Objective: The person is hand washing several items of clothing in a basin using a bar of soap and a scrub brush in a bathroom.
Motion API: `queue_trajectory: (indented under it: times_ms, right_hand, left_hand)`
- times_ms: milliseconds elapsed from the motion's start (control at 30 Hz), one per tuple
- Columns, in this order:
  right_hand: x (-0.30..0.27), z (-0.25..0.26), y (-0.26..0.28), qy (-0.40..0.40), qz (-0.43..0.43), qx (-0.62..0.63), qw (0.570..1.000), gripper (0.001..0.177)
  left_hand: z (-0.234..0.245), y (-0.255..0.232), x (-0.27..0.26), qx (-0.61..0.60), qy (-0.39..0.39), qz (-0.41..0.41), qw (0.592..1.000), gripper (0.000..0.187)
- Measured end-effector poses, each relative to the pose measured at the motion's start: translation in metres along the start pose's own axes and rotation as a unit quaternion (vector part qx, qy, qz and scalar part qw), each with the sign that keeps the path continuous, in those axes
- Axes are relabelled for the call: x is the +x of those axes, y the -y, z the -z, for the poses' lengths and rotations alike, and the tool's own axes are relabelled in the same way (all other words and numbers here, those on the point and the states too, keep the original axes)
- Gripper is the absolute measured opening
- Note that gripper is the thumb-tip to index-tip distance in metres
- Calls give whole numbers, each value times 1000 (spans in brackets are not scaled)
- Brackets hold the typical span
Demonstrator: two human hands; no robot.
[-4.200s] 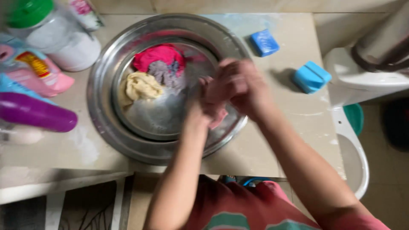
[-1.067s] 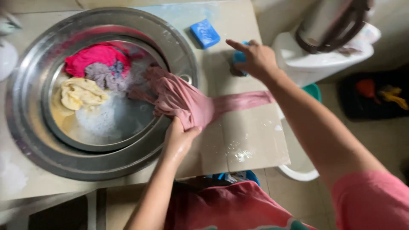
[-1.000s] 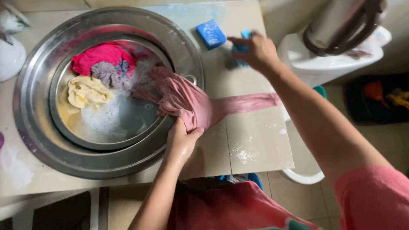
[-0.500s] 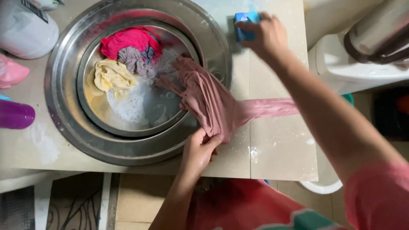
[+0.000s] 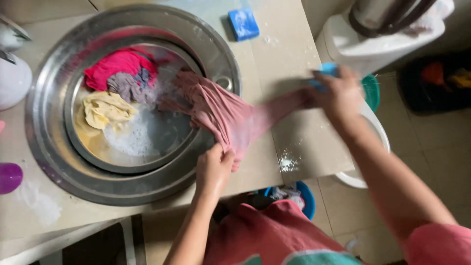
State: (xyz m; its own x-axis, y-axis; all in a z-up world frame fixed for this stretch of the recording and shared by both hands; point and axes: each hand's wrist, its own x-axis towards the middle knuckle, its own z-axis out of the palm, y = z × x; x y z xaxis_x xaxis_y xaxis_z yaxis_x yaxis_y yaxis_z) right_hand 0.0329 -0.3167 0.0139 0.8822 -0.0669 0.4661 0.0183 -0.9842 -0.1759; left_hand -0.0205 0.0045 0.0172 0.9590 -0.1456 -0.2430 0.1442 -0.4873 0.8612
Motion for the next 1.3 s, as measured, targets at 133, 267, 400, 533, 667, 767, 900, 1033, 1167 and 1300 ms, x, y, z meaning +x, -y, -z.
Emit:
queue_trajectory:
  times_ms: [133, 267, 400, 533, 667, 767, 900, 1033, 1167, 1300]
  right_hand:
    - [-26, -7, 105, 67, 164, 39, 983, 37]
    - [-41, -100, -3, -28, 210, -14, 977, 39]
    - [26, -7, -38, -34, 38, 53, 997, 25]
    - [69, 0, -23, -15, 76, 154, 985, 44]
    - [108, -19, 35, 63, 155, 196, 966, 56]
    - [129, -26, 94, 38, 253, 177, 950, 68]
    - [138, -47, 170, 45, 280, 159, 946, 57]
    - [127, -36, 218, 129, 266, 199, 934, 55]
    - [119, -24, 224, 109, 258, 251, 927, 48]
    - [135, -50, 131, 61, 173, 259, 948, 38]
  left_hand:
    - [1, -7, 3, -37, 15, -3, 999, 22]
    - [11, -1, 1, -15, 27, 20, 999, 23]
    - [19, -9, 7, -22, 36, 63, 997, 24]
    - [37, -15, 41, -334, -31, -153, 930, 30]
    - [88, -27, 71, -583, 120, -160, 787, 62]
    - [143, -85, 54, -462, 218, -210, 834, 82]
    - [193, -121, 56, -408, 220, -206, 862, 92]
    - [237, -144, 61, -433, 203, -263, 838, 60]
    - [257, -142, 55, -414, 224, -293, 832, 43]
    - [256, -135, 54, -399, 210, -237, 861, 35]
